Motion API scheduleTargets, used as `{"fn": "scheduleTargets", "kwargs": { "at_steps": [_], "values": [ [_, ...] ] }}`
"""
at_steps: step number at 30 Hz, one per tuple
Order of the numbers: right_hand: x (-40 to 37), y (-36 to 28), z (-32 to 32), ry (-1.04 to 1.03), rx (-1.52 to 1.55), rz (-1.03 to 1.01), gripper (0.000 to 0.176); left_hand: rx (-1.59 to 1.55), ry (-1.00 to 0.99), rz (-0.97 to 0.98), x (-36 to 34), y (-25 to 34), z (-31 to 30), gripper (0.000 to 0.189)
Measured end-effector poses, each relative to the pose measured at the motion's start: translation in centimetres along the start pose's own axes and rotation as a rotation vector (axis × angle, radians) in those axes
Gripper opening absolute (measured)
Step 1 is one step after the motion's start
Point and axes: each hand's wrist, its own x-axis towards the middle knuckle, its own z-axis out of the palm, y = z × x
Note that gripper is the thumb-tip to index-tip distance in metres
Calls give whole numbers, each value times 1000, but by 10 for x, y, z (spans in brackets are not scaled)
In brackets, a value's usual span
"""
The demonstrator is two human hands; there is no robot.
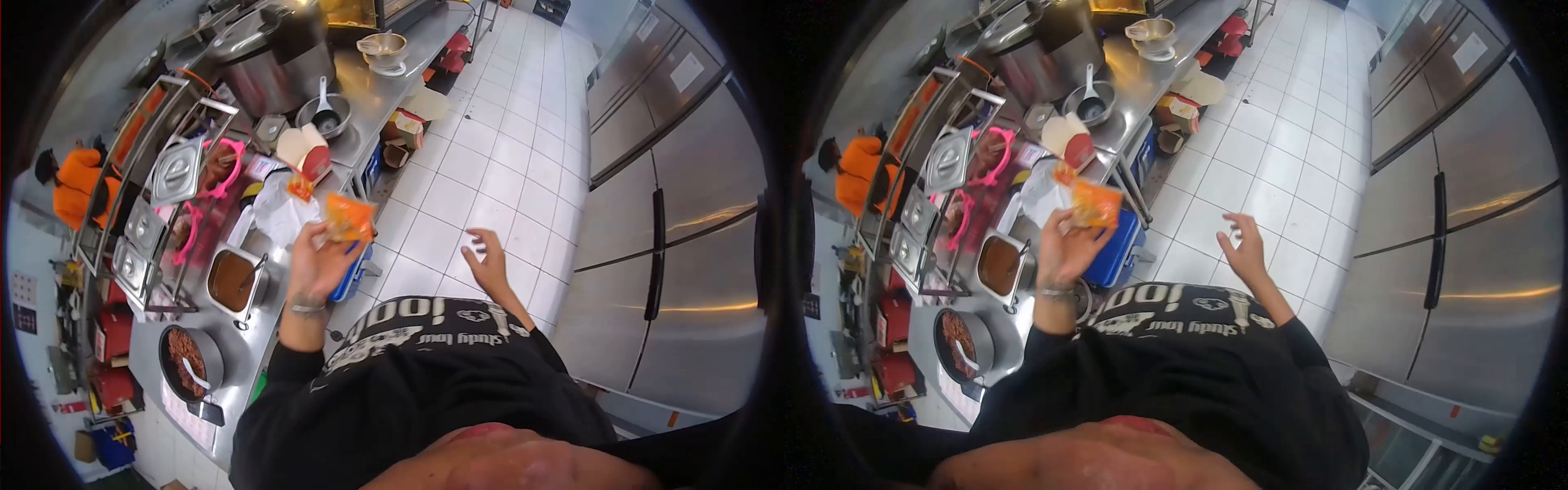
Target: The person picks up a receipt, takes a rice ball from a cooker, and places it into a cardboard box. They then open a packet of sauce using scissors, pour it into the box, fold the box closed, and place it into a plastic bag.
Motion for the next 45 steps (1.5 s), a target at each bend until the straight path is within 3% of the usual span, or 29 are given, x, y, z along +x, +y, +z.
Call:
{"fn": "scheduleTargets", "kwargs": {
  "at_steps": [7, 11, 14, 16, 17, 18, 19, 20, 23, 27, 31, 34, 38, 39, 41, 43, 45],
  "values": [
    [137, 20, -97, 87, -36, -243, 41, 212, -241, -202, 165, -88, 133, 58],
    [225, 125, -154, 123, -364, -253, 43, 204, -286, -275, 264, -120, 173, 52],
    [259, 275, -207, 72, -565, 9, 42, 167, -335, -327, 352, -135, 194, 50],
    [204, 433, -244, 156, -682, 266, 45, 126, -395, -353, 419, -138, 221, 50],
    [156, 488, -265, 91, -719, 560, 44, 123, -394, -352, 450, -140, 237, 49],
    [103, 520, -286, -100, -781, 1041, 44, 132, -377, -339, 476, -145, 253, 49],
    [70, 531, -304, -275, -813, 1324, 44, 141, -359, -325, 505, -148, 272, 48],
    [41, 531, -316, -392, -783, 1460, 44, 157, -342, -310, 534, -150, 290, 48],
    [40, 518, -333, -483, -596, 1548, 43, 155, -384, -358, 625, -164, 339, 45],
    [110, 532, -340, -455, -426, 1540, 42, 227, -372, -407, 751, -195, 401, 45],
    [229, 598, -367, -471, -393, 1432, 41, 227, -363, -438, 882, -233, 465, 44],
    [370, 683, -411, -526, -479, 1252, 40, 231, -297, -409, 972, -247, 516, 44],
    [635, 777, -479, -450, -776, 925, 40, 250, -257, -315, 1075, -233, 579, 47],
    [715, 789, -485, -226, -682, 900, 45, 265, -245, -289, 1097, -222, 585, 48],
    [887, 793, -504, -77, -635, 513, 39, 264, -248, -231, 1151, -209, 601, 48],
    [1031, 773, -504, 105, -311, 412, 30, 268, -226, -173, 1210, -196, 614, 48],
    [1131, 755, -497, 71, -202, 339, 29, 237, -197, -136, 1277, -184, 623, 49]
  ]
}}
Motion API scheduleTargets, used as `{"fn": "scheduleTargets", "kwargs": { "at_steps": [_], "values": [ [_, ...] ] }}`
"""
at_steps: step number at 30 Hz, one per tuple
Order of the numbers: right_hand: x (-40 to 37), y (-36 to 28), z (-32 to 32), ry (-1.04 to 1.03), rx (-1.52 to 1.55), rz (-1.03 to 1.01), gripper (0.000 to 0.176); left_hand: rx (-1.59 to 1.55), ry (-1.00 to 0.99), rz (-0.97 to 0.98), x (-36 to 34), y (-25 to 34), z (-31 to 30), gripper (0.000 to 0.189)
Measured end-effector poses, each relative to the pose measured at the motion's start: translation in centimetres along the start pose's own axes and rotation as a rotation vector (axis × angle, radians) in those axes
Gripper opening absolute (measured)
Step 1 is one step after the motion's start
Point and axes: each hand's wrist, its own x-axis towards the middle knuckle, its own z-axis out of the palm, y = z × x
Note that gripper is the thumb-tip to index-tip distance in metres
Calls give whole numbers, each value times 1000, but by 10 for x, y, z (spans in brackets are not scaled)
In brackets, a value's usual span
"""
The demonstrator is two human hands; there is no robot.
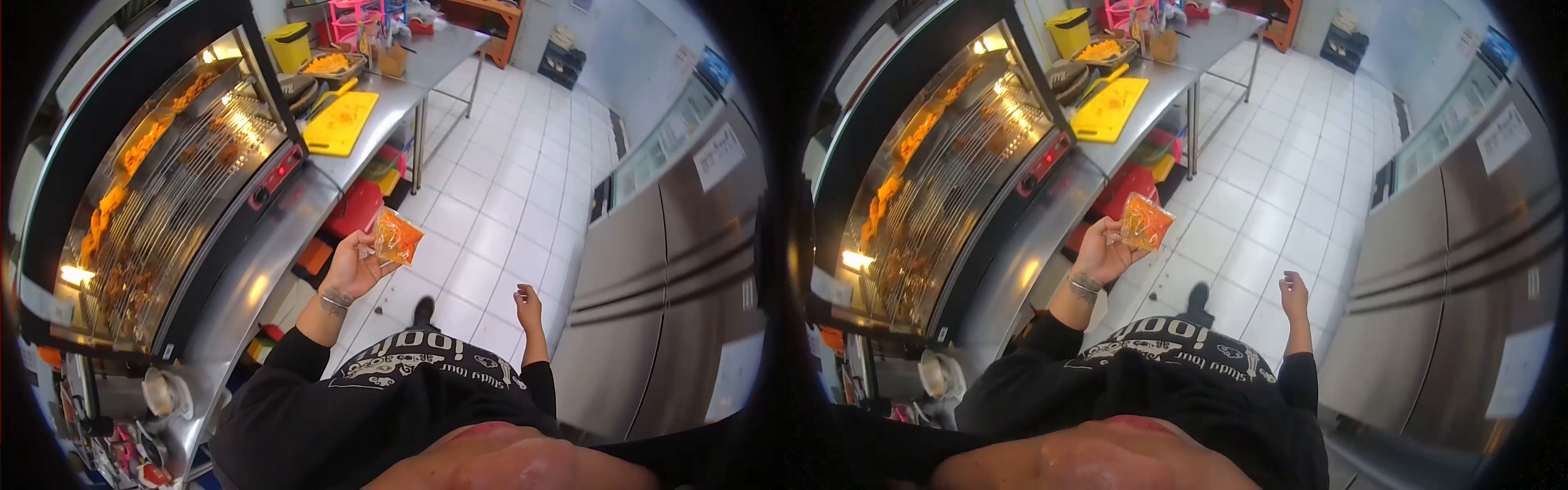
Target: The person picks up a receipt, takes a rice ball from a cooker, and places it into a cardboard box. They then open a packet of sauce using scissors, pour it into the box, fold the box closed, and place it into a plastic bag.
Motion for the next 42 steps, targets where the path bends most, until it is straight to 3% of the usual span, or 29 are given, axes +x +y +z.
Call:
{"fn": "scheduleTargets", "kwargs": {
  "at_steps": [1, 2, 3, 4, 5, 7, 8, 10, 11, 13, 15, 17, 18, 20, 22, 25, 28, 31, 37, 38, 40, 41, 42],
  "values": [
    [36, -16, 1, -26, 49, -28, 28, -18, 19, 11, 29, 9, -4, 49],
    [68, 14, 18, -8, -125, -182, 30, -67, -11, 36, 63, 21, -4, 50],
    [86, 17, 24, -87, -76, -96, 31, -35, 3, 59, 101, 41, 0, 46],
    [101, 67, 43, -120, -168, -44, 32, -22, 27, 73, 135, 55, 3, 42],
    [110, 92, 45, -280, -196, 69, 34, -16, 61, 84, 167, 64, 7, 38],
    [106, 300, 96, -461, -470, -52, 37, -56, 74, 111, 231, 90, 26, 36],
    [110, 280, 72, -553, -458, 159, 38, -63, 81, 113, 266, 105, 33, 36],
    [144, 249, 44, -482, -321, 406, 40, -68, 93, 117, 329, 127, 46, 35],
    [173, 240, 37, -391, -221, 444, 40, -78, 96, 103, 361, 132, 49, 35],
    [256, 217, 35, -93, 107, 251, 42, -88, 104, 64, 427, 141, 51, 36],
    [357, 179, 49, 67, 339, -10, 44, -131, 151, 11, 482, 144, 57, 35],
    [491, -28, 21, -61, 242, 40, 54, -229, 159, -33, 542, 154, 65, 34],
    [551, -78, 27, -134, 224, -99, 60, -270, 220, -30, 567, 160, 71, 36],
    [652, -199, 29, -217, 179, -632, 69, -270, 238, -23, 606, 183, 87, 44],
    [721, -300, 38, -330, 145, -918, 66, -270, 254, -4, 639, 210, 91, 47],
    [804, -382, 83, -388, 64, -1293, 52, -312, 226, 111, 682, 253, 75, 45],
    [865, -425, 135, -475, 73, -1473, 36, -360, 266, 282, 713, 289, 49, 45],
    [911, -453, 181, -548, 158, -1519, 27, -384, 274, 325, 731, 324, 40, 47],
    [1016, -528, 259, -919, 437, -1183, 13, -479, 326, 417, 745, 372, 50, 55],
    [1040, -549, 270, -936, 383, -1122, 13, -461, 335, 469, 745, 373, 47, 56],
    [1100, -594, 296, -960, 575, -1170, 17, -473, 470, 622, 737, 367, 55, 55],
    [1121, -629, 295, -859, 481, -1149, 18, -478, 546, 700, 729, 364, 61, 54],
    [1149, -665, 308, -745, 618, -1278, 20, -519, 578, 794, 722, 357, 59, 53]
  ]
}}
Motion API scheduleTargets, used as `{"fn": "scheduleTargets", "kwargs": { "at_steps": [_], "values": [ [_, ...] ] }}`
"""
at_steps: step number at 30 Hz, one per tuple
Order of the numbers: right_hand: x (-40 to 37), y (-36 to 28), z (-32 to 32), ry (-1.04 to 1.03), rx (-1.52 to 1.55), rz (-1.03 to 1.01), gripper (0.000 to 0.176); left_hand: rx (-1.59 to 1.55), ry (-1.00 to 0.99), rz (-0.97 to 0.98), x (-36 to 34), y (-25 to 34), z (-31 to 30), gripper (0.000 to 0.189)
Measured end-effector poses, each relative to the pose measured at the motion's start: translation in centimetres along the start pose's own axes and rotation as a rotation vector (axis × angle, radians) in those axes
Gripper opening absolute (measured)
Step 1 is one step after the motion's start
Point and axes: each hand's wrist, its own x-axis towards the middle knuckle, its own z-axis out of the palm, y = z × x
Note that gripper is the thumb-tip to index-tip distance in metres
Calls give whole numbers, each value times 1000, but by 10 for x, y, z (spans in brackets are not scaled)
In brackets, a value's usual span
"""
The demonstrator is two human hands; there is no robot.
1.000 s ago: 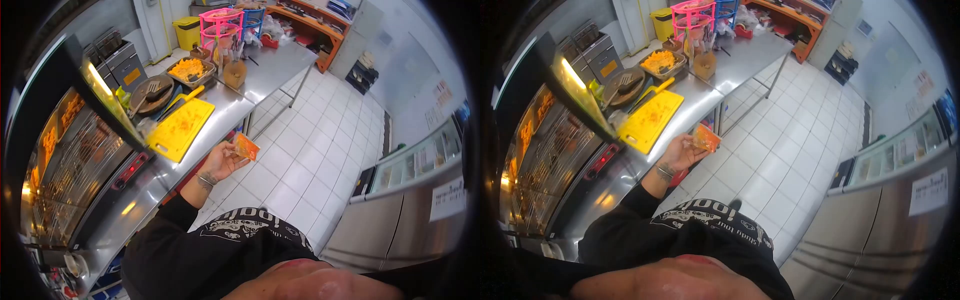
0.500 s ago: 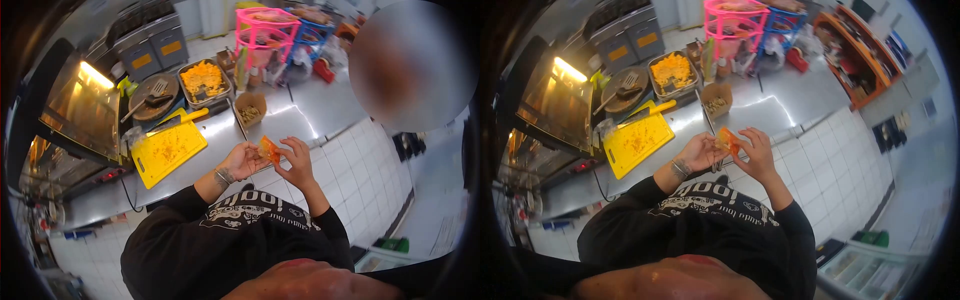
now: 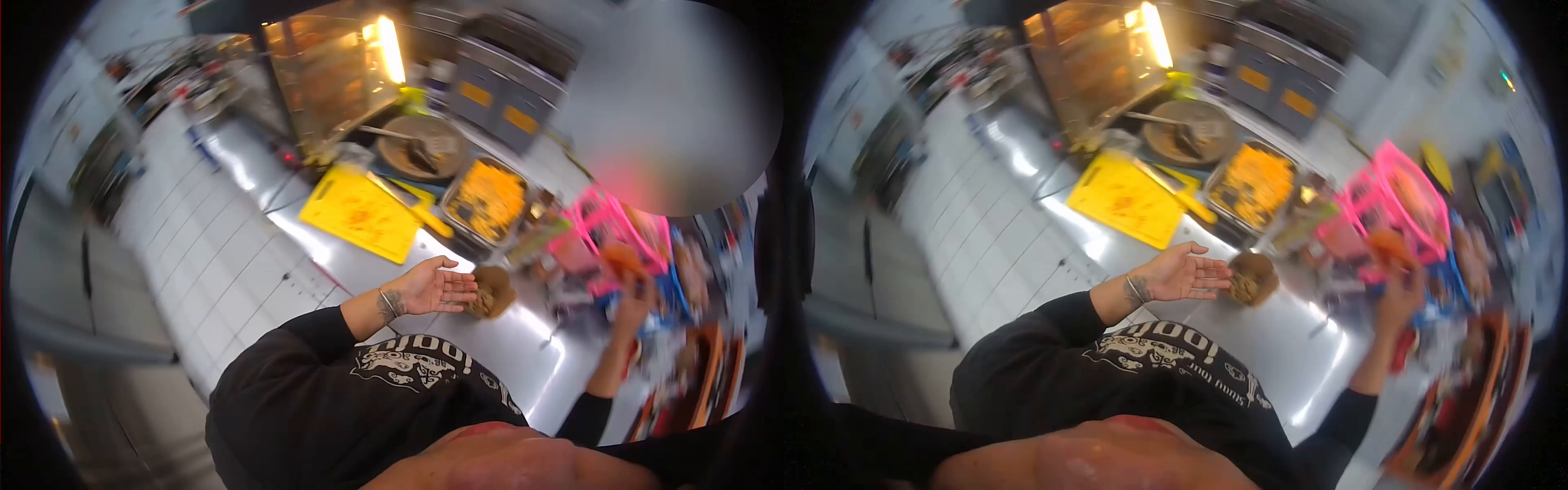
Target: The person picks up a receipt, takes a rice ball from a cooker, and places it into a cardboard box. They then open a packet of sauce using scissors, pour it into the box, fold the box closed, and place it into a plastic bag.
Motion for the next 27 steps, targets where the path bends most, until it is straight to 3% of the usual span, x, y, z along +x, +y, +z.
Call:
{"fn": "scheduleTargets", "kwargs": {
  "at_steps": [1, 2, 4, 7, 8, 9, 10, 11, 12, 13, 16, 17, 18, 20, 21, 22, 23, 24, 25, 27],
  "values": [
    [43, 35, -12, 68, -52, -127, 22, -19, 74, 112, -11, 0, -6, 51],
    [83, 44, -23, 100, -228, -60, 23, -36, 143, 197, -23, 3, -11, 50],
    [152, 84, -37, 21, -87, 133, 20, -76, 240, 344, -54, -1, -21, 46],
    [221, 166, -33, -33, -207, -175, 20, -134, 398, 581, -105, -6, -33, 40],
    [239, 199, -23, -113, 5, -108, 21, -162, 443, 640, -121, -7, -38, 39],
    [227, 163, -15, -170, 131, -15, 21, -188, 373, 766, -132, -15, -65, 36],
    [228, 174, -6, -21, 93, -12, 22, -228, 369, 787, -146, -14, -71, 34],
    [219, 143, -2, -6, -7, -121, 21, -286, 341, 798, -159, -14, -68, 30],
    [228, 162, 8, -25, -47, -194, 22, -335, 445, 827, -169, -12, -90, 29],
    [222, 141, 17, -48, -242, -157, 23, -393, 593, 860, -177, -7, -86, 28],
    [216, 120, 41, -25, -559, -276, 25, -444, 655, 888, -202, 7, -114, 25],
    [219, 127, 49, -21, -527, -342, 25, -476, 674, 933, -214, 12, -120, 24],
    [218, 99, 53, -146, -549, -246, 23, -457, 686, 958, -227, 20, -117, 23],
    [231, 134, 64, -279, -655, -420, 24, -431, 663, 1015, -253, 50, -142, 25],
    [233, 132, 66, -412, -713, -290, 22, -381, 694, 1057, -269, 71, -147, 25],
    [239, 144, 63, -516, -705, -286, 23, -321, 729, 1081, -285, 95, -149, 25],
    [230, 135, 60, -531, -687, -305, 25, -265, 798, 1104, -303, 123, -148, 26],
    [225, 124, 57, -599, -643, -184, 23, -202, 860, 1112, -322, 155, -150, 27],
    [220, 117, 54, -637, -597, -113, 26, -143, 889, 1162, -344, 191, -164, 25],
    [197, 106, 47, -517, -479, -207, 37, -51, 951, 1246, -376, 262, -200, 25]
  ]
}}
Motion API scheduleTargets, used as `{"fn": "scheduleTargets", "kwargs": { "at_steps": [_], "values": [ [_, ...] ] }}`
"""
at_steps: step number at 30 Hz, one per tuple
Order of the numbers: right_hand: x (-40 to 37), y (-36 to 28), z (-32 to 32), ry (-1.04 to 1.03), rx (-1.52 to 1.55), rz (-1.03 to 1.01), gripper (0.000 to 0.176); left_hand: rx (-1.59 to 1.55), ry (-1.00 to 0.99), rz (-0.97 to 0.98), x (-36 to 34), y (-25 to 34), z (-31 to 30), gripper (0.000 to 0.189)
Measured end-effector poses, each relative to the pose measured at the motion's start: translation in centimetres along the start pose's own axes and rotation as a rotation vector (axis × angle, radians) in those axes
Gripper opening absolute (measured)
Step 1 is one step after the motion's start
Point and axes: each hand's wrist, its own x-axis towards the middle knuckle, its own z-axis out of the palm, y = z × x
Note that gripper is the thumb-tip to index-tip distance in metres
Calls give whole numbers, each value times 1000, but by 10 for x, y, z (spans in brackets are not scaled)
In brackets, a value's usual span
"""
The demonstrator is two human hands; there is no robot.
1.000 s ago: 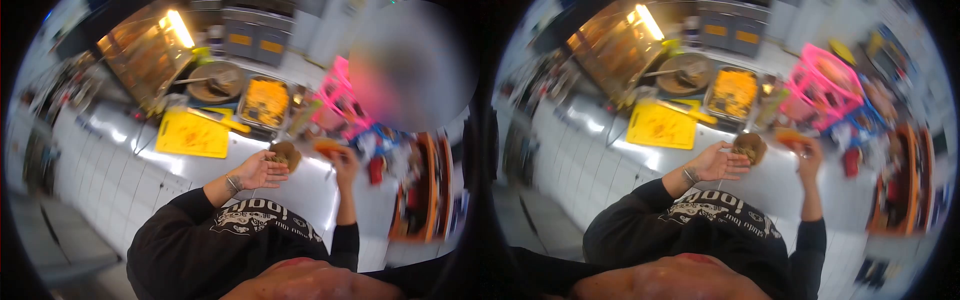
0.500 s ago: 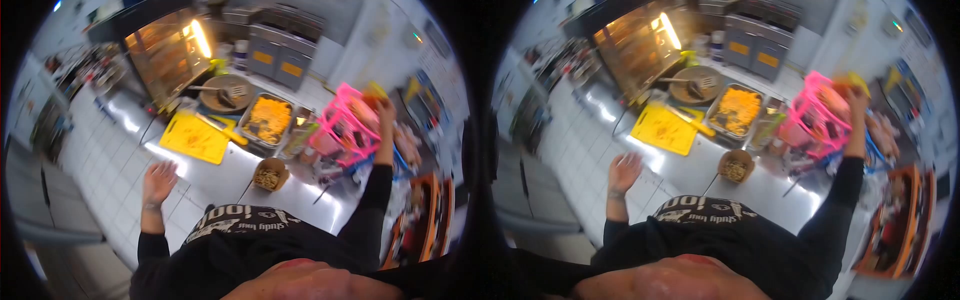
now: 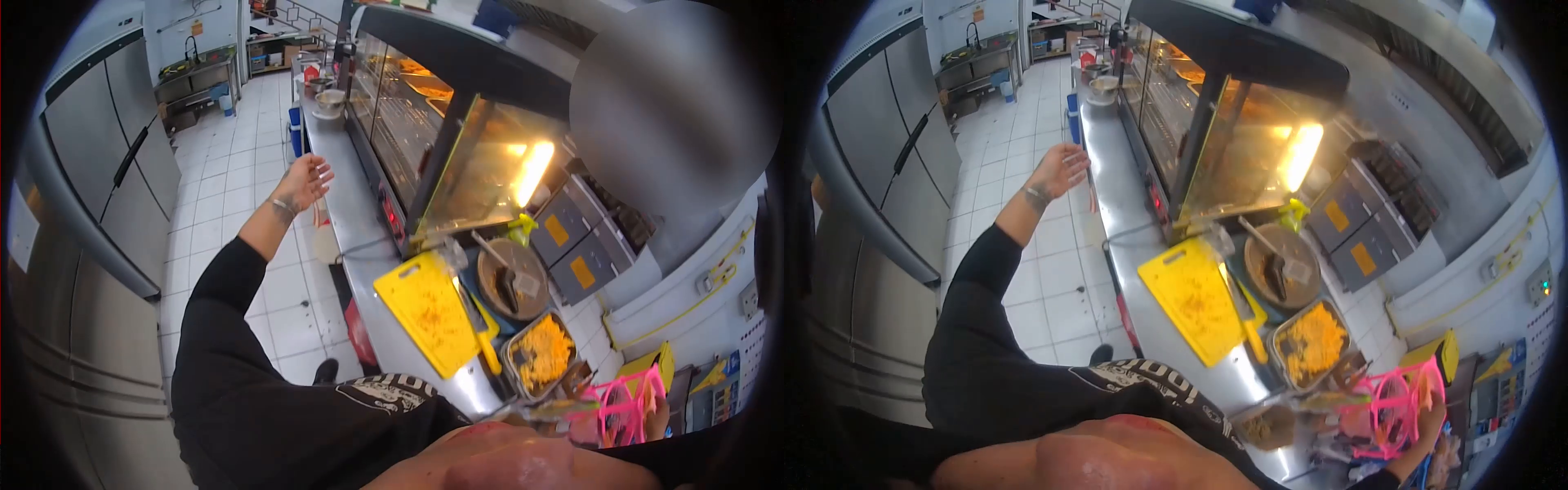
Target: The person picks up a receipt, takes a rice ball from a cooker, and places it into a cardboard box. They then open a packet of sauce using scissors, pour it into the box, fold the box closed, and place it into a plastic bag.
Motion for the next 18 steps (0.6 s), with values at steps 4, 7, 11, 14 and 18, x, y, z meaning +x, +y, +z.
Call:
{"fn": "scheduleTargets", "kwargs": {
  "at_steps": [4, 7, 11, 14, 18],
  "values": [
    [-27, -56, 8, 211, -151, -1, 43, -21, 60, 165, 132, 53, 5, 31],
    [-49, -98, 24, 212, -211, 35, 50, -31, 71, 167, 171, 42, 5, 32],
    [-43, -341, 58, 137, 190, 3, 49, 47, 153, -22, 193, -42, -71, 28],
    [-36, -425, 113, 11, 404, 89, 45, -40, 444, -306, 158, -122, -155, 21],
    [-9, -508, 189, -92, 537, -113, 45, -222, 781, -682, 120, -226, -291, 37]
  ]
}}
